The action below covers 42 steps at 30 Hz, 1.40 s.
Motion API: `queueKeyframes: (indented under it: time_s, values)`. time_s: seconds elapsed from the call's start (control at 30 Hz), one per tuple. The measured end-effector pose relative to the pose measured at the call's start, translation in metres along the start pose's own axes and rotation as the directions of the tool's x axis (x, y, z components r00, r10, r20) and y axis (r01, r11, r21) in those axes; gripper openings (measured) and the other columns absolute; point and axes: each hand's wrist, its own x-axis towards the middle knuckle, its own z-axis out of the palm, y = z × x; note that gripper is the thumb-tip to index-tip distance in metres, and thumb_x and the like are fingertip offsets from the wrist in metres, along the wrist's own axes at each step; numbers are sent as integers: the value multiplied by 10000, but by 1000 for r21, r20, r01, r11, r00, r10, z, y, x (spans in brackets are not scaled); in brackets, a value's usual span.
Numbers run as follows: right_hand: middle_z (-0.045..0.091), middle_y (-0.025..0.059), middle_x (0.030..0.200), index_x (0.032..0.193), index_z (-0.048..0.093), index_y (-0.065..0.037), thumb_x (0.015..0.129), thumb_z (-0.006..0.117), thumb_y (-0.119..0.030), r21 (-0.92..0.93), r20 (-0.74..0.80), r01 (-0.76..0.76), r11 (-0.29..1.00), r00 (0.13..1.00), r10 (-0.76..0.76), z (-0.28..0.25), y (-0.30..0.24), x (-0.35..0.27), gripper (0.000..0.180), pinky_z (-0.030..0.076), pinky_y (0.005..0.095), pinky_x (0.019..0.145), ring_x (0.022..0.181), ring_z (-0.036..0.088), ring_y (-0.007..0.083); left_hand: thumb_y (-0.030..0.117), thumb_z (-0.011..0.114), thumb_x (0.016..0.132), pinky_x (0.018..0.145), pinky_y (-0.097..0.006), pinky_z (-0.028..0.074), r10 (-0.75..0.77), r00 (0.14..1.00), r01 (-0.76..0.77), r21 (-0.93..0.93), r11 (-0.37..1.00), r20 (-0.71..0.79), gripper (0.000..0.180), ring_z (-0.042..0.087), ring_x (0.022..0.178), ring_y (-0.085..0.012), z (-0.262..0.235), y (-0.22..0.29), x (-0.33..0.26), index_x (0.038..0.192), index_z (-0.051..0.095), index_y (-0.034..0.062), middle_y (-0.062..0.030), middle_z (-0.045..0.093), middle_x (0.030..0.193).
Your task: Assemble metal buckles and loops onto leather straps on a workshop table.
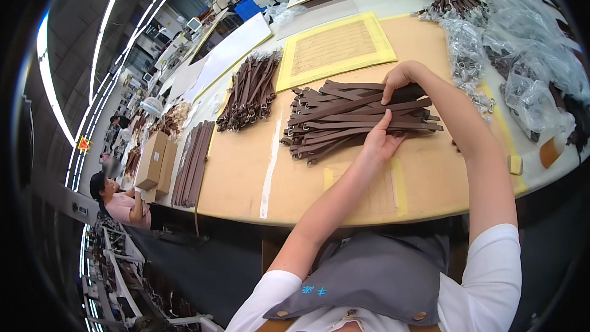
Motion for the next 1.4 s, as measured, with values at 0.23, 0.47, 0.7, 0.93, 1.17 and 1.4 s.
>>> queueKeyframes:
  time_s: [0.23,0.47,0.7,0.93,1.17,1.4]
  values:
    - [676,152,1270,1268,673,-69,735,781,-387,-371,-556,-30,928,807,-196,13,17,-14,629,501,389,998,1206,622,303,357,693,951,826,-386,595,-314,948,283,573,769,-46,566,699,951,-311,2,36,-57,1280,510,-65,-238,651,1148]
    - [698,122,1047,1039,679,-40,860,688,-168,-227,-746,308,924,555,-368,93,48,-76,220,550,356,840,974,682,270,115,735,835,1088,-432,368,304,501,-387,524,-759,811,391,496,1332,-322,-52,109,-117,1209,647,40,-112,577,1402]
    - [613,77,1002,989,632,-75,845,739,-156,-270,-830,284,920,416,-372,165,84,-85,196,526,371,828,990,626,259,347,640,940,1175,-481,197,176,711,-96,343,-934,680,559,281,1490,-290,-78,133,-108,1475,496,280,-32,378,1597]
    - [626,83,935,967,628,-64,841,726,-143,-373,-836,187,909,356,-417,151,77,-67,178,522,366,806,932,627,258,421,630,925,1182,-569,101,213,784,-59,412,-909,583,618,211,1517,-290,-68,147,-93,1504,450,304,-43,317,1627]
    - [636,32,818,970,571,-26,942,661,-100,152,-681,708,689,580,-446,180,-15,-129,119,503,250,676,717,609,97,99,663,866,1107,-530,221,369,500,-211,523,-826,784,645,468,1322,-239,-52,145,-83,1470,440,127,-78,566,1318]
    - [638,6,810,984,577,-75,964,664,-179,451,-775,742,496,601,-194,181,51,-162,137,475,205,638,717,598,64,-86,589,794,949,-406,351,257,264,-183,309,-933,930,472,593,976,-229,-6,169,-150,1237,595,73,-50,617,952]
